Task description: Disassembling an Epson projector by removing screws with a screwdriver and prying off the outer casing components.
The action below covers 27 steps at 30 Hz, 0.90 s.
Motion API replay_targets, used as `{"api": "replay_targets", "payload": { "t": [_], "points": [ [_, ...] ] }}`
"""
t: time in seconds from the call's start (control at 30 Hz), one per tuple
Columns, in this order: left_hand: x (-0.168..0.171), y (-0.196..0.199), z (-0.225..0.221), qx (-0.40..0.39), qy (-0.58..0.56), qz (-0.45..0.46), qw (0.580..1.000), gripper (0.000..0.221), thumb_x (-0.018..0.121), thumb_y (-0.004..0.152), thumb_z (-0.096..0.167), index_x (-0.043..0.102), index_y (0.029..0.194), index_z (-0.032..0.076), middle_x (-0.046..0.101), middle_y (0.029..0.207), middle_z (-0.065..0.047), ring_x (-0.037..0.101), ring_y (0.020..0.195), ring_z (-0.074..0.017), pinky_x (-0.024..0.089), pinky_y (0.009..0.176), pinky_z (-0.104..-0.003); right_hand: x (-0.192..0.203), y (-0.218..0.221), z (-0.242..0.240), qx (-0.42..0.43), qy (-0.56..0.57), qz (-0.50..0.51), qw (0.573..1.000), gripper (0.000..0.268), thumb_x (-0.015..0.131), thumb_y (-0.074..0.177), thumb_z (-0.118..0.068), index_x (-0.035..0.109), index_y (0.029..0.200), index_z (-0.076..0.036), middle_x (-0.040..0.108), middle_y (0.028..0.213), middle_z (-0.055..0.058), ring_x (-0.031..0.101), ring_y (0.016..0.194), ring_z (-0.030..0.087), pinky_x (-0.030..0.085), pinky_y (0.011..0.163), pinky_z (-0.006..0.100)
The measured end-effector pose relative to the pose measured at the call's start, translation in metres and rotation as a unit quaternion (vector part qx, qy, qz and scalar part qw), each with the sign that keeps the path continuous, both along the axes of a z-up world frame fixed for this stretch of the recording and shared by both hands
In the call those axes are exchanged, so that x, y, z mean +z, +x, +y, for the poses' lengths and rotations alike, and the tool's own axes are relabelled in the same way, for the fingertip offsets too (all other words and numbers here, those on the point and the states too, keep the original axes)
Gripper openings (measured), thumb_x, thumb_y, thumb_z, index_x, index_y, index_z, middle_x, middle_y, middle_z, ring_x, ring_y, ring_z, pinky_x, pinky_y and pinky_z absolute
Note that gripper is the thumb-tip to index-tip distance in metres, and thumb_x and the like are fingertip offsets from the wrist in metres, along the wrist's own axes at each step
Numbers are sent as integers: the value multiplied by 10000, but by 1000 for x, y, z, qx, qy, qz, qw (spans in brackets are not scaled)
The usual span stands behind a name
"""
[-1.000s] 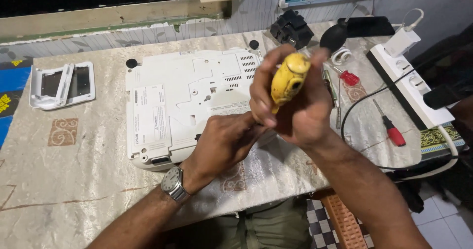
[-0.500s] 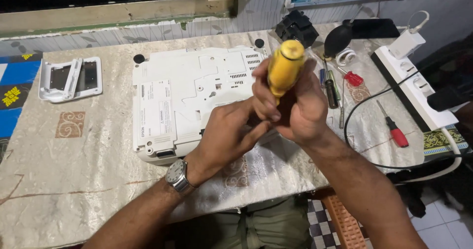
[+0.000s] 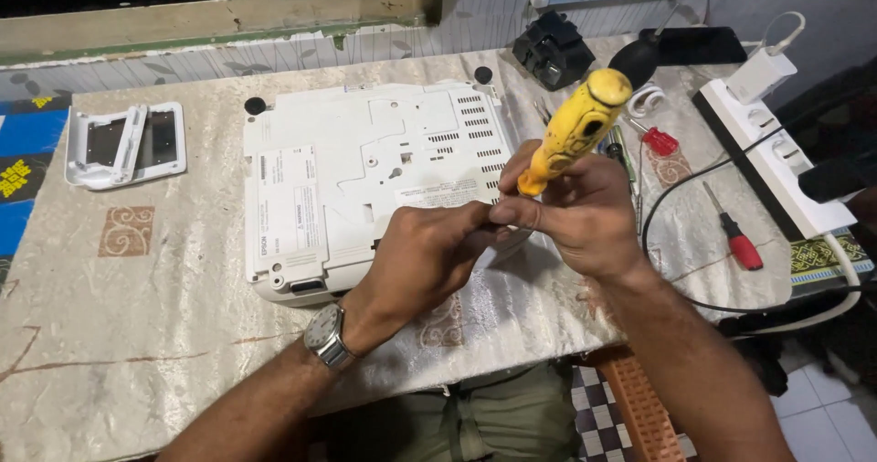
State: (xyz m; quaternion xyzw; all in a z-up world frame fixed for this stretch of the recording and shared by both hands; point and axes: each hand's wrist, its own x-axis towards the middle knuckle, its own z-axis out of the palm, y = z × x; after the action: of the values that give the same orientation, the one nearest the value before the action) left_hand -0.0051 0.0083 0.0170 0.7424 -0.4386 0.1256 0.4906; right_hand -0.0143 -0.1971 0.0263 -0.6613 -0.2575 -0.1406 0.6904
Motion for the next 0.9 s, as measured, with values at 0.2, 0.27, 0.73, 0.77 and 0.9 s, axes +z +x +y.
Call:
{"api": "replay_targets", "payload": {
  "t": [0.2, 0.27, 0.73, 0.77, 0.9],
  "points": [
    [-7, 2, -3, 69, -32, -14, 997, 185, 827, 849, 179, 660, 849, 100, 752, 679, -59, 759, 672, -278, 598, 594, -364, 11, -13, 20, -49, -1, 25, 998, 487, 779, 869, 43, 578, 1304, 127, 753, 857, 169, 683, 823, 133, 595, 899, 305],
    [-2, 2, -1, 59, -29, -10, 998, 171, 820, 851, 168, 670, 840, 86, 751, 683, -87, 753, 669, -309, 595, 595, -399, 19, -18, 29, -42, -2, 8, 999, 427, 733, 912, 27, 591, 1306, 107, 742, 848, 161, 677, 829, 131, 594, 893, 323],
    [-4, 7, 0, 47, 27, 66, 996, 206, 801, 866, 291, 701, 833, 114, 760, 682, -81, 755, 729, -368, 581, 665, -436, -8, 2, 2, -12, -34, -57, 998, 176, 805, 836, 81, 657, 931, 87, 670, 838, 176, 654, 820, 207, 561, 872, 373],
    [0, 6, 0, 41, 25, 61, 997, 195, 798, 866, 275, 696, 830, 113, 765, 696, -86, 757, 727, -369, 585, 662, -440, -1, -1, 4, -9, -44, -56, 997, 118, 773, 871, 66, 681, 943, 85, 677, 846, 172, 647, 818, 205, 564, 860, 377],
    [9, 3, 1, 23, 22, 63, 997, 144, 784, 879, 223, 711, 834, 108, 787, 738, -91, 780, 732, -336, 595, 669, -422, 14, -14, 10, -14, -72, -53, 996, 74, 697, 947, 22, 715, 992, 78, 706, 882, 170, 662, 860, 203, 566, 849, 393]
  ]
}}
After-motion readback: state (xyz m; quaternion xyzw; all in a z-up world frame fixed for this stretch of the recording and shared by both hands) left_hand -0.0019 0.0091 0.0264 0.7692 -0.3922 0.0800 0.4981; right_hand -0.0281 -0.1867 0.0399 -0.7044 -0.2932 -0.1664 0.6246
